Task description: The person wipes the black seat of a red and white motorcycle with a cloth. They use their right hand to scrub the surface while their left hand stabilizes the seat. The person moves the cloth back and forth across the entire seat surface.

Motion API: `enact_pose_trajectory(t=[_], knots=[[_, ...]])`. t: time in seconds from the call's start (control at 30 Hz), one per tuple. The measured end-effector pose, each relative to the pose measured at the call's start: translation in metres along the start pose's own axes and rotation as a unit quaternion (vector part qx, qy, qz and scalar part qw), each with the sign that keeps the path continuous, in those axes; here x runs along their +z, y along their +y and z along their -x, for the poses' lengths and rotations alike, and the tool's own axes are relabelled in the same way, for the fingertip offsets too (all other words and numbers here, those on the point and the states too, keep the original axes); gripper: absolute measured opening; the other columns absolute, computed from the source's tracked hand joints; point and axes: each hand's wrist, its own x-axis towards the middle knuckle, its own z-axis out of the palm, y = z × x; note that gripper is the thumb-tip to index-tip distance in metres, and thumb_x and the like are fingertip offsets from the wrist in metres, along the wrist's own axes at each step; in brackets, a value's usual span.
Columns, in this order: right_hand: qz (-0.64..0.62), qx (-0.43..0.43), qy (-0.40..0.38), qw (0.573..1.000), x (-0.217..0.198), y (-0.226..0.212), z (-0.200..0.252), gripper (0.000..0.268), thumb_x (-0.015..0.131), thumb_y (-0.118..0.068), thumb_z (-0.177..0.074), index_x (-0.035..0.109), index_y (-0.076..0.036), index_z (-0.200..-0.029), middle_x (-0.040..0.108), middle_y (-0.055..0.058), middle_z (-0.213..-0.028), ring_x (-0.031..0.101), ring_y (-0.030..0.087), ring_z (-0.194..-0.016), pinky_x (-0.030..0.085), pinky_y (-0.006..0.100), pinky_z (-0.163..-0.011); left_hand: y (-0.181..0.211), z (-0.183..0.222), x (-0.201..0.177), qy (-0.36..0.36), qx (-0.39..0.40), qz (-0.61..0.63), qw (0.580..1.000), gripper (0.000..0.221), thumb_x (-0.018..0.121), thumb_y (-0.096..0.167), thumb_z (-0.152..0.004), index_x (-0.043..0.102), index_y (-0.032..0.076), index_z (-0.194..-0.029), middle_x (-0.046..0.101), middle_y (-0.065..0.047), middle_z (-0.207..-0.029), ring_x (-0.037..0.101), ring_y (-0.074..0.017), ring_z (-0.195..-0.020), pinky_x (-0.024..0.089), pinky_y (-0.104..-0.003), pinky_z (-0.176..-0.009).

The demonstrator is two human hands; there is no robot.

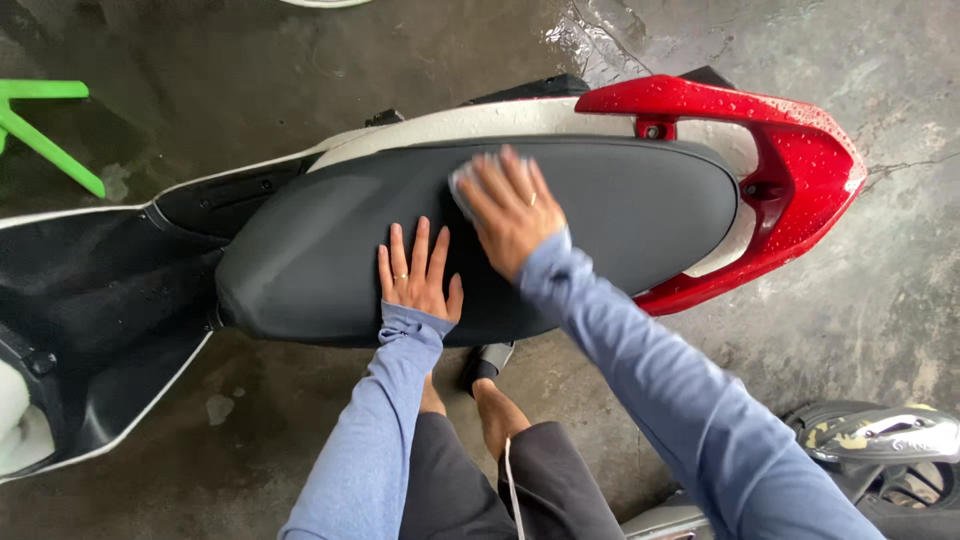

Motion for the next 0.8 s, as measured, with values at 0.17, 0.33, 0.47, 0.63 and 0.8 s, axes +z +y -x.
enact_pose_trajectory(t=[0.17,0.33,0.47,0.63,0.8], knots=[[-0.038,0.139,-0.054,0.988,-0.007,0.010,0.003,0.054,0.073,-0.027,-0.109,0.066,-0.011,-0.161,0.063,0.019,-0.164,0.044,0.052,-0.161,0.045,0.071,-0.129,0.003,-0.001,-0.009,-0.020,-0.014,0.006,1.000,0.077,0.061,0.045,-0.106,0.053,0.023,-0.179,0.041,-0.009,-0.189,0.035,-0.0506,-0.175,0.027,-0.067,-0.143],[-0.012,0.006,-0.030,0.999,-0.021,-0.029,0.111,0.050,0.065,-0.032,-0.109,0.075,-0.027,-0.158,0.072,0.009,-0.159,0.061,0.047,-0.152,0.053,0.063,-0.122,-0.003,0.007,0.009,0.009,0.006,-0.012,1.000,0.081,0.057,0.046,-0.108,0.041,0.027,-0.186,0.032,-0.009,-0.194,0.020,-0.0510,-0.177,0.014,-0.068,-0.141],[0.050,0.055,0.015,0.997,-0.025,0.001,0.072,0.058,0.080,-0.031,-0.103,0.075,-0.021,-0.160,0.066,0.014,-0.164,0.052,0.052,-0.156,0.053,0.064,-0.122,-0.004,0.005,0.006,0.009,0.008,-0.008,1.000,0.079,0.052,0.048,-0.110,0.042,0.027,-0.185,0.035,-0.008,-0.193,0.021,-0.0502,-0.177,0.012,-0.068,-0.141],[0.006,0.037,-0.088,0.995,-0.049,-0.056,0.183,0.060,0.070,-0.026,-0.104,0.069,-0.033,-0.164,0.063,0.005,-0.172,0.055,0.046,-0.160,0.045,0.061,-0.130,-0.002,0.002,0.002,0.013,0.012,-0.022,1.000,0.077,0.048,0.047,-0.111,0.042,0.027,-0.185,0.034,-0.008,-0.194,0.022,-0.0494,-0.178,0.014,-0.067,-0.142],[0.002,0.072,-0.038,0.997,-0.038,0.026,0.154,0.057,0.070,-0.025,-0.107,0.070,-0.016,-0.163,0.061,0.021,-0.168,0.048,0.055,-0.158,0.039,0.069,-0.132,0.000,0.003,0.001,0.022,0.014,-0.013,1.000,0.077,0.053,0.046,-0.110,0.047,0.024,-0.183,0.039,-0.011,-0.192,0.026,-0.0512,-0.176,0.018,-0.068,-0.140]])
